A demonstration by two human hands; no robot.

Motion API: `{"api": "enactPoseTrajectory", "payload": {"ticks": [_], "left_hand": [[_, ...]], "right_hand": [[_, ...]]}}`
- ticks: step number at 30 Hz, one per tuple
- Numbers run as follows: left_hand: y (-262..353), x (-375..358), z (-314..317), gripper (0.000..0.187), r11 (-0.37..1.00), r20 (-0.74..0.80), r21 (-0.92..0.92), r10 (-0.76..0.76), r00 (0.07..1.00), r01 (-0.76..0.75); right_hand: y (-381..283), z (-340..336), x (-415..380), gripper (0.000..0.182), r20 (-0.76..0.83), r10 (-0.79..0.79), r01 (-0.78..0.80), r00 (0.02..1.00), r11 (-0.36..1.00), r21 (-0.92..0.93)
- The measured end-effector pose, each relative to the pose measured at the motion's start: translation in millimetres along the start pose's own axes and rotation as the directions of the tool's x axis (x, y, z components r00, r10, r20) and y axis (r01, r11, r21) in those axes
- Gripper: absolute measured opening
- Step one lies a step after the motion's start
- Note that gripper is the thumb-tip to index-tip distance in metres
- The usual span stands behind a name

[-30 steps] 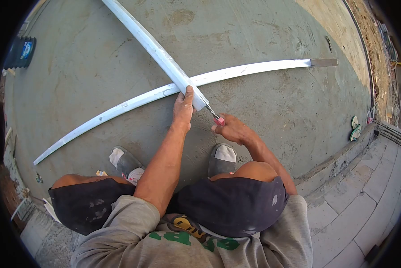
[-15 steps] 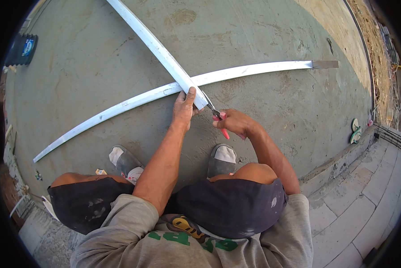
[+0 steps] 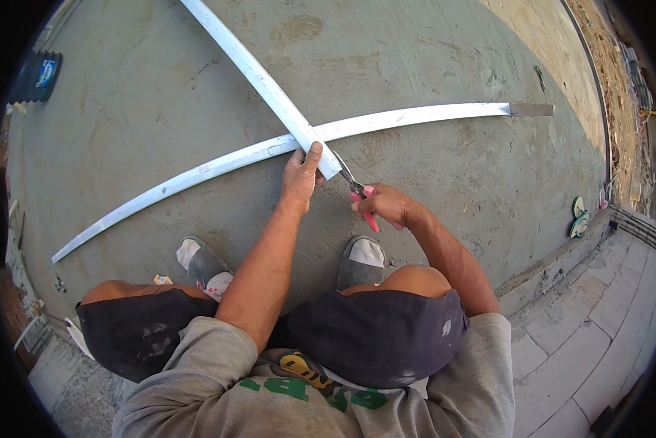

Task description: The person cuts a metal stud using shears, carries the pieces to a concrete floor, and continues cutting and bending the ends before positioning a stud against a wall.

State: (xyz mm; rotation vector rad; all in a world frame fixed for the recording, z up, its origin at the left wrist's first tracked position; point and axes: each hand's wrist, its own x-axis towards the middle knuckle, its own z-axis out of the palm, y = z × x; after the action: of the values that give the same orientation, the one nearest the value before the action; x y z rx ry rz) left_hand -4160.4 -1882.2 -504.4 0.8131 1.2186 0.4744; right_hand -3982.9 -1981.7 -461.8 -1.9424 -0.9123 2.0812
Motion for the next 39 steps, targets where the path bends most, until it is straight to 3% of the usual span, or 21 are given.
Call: {"api": "enactPoseTrajectory", "payload": {"ticks": [7, 10, 18, 28, 39], "left_hand": [[-4.3, 2.4, -2.6, 0.068, 1.000, 0.005, 0.010, 0.010, 1.000, -0.010], [-2.6, 3.7, -5.0, 0.070, 0.999, 0.009, 0.046, 0.004, 1.000, -0.004], [-10.0, 6.7, -4.9, 0.081, 0.994, -0.022, 0.109, 0.014, 1.000, -0.012], [-9.1, 7.4, -6.1, 0.075, 0.998, 0.001, 0.063, 0.027, 1.000, -0.027], [-5.8, 5.2, -6.1, 0.075, 0.999, 0.006, 0.035, 0.039, 0.999, -0.039]], "right_hand": [[4.0, -3.9, 2.7, 0.028, -0.009, -0.049, 0.048, 0.999, 0.995, -0.084], [2.9, -3.9, 0.9, 0.024, 0.071, -0.047, 0.034, 0.996, 0.985, 0.167], [0.3, 0.2, -0.1, 0.024, 0.034, -0.076, 0.072, 0.996, 0.991, 0.116], [7.3, 6.4, 3.7, 0.027, 0.000, -0.059, 0.059, 0.998, 0.995, 0.083], [-7.3, 13.9, -8.0, 0.033, -0.138, -0.045, 0.042, 0.989, 0.999, -0.029]]}}
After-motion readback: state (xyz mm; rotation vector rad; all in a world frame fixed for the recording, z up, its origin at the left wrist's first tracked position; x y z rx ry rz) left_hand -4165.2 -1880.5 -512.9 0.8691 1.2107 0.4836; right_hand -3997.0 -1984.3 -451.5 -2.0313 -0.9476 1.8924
